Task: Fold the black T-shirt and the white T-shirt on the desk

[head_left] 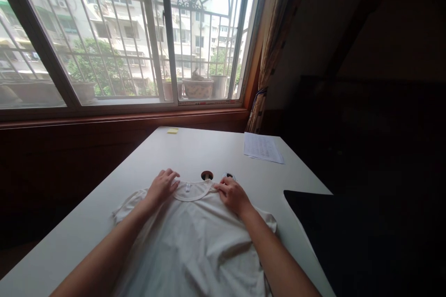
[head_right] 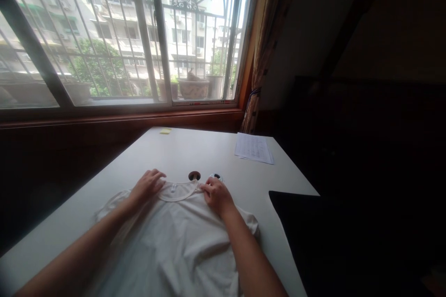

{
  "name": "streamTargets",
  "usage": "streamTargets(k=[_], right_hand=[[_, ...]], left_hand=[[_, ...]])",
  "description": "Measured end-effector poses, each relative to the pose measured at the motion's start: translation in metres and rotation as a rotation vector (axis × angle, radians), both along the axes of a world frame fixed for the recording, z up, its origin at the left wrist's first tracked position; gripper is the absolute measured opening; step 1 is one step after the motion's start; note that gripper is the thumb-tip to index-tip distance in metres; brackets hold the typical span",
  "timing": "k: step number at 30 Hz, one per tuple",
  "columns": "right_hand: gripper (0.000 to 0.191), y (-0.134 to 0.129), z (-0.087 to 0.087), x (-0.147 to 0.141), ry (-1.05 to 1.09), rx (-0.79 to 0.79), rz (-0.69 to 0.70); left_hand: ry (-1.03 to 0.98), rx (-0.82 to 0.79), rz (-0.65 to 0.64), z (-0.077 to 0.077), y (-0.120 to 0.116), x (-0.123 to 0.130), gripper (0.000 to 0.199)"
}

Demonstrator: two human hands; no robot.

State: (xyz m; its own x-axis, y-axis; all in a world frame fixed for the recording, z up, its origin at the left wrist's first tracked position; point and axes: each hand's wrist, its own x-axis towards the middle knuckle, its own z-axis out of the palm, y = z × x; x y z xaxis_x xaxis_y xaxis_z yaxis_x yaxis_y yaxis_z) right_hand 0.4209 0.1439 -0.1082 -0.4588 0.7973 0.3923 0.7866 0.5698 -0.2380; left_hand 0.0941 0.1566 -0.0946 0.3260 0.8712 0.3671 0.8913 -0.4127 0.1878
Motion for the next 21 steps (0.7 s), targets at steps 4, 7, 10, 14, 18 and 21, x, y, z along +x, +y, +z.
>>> streamTargets(k=[4,7,10,14,18,21], right_hand=[[0.035,-0.003,-0.002,0.002,-0.031,-0.014,-0.025],[0.042,-0.008,-0.003,0.008,-0.060,-0.025,-0.043],[0.045,-0.010,-0.006,0.015,-0.083,-0.036,-0.070],[0.044,-0.010,-0.009,0.019,-0.100,-0.043,-0.095],[0.044,-0.009,-0.009,0.019,-0.109,-0.031,-0.097],[0.043,-0.008,-0.011,0.020,-0.112,-0.002,-0.105]], left_hand=[[-0.005,-0.030,0.059,-0.008,-0.029,-0.076,0.031],[-0.139,-0.125,0.106,-0.012,-0.050,-0.131,0.041],[-0.343,-0.327,0.124,-0.009,-0.069,-0.164,0.045],[-0.461,-0.391,0.111,-0.004,-0.079,-0.167,0.038],[-0.491,-0.324,0.123,-0.008,-0.077,-0.156,0.034],[-0.588,-0.321,0.128,-0.014,-0.080,-0.155,0.034]])
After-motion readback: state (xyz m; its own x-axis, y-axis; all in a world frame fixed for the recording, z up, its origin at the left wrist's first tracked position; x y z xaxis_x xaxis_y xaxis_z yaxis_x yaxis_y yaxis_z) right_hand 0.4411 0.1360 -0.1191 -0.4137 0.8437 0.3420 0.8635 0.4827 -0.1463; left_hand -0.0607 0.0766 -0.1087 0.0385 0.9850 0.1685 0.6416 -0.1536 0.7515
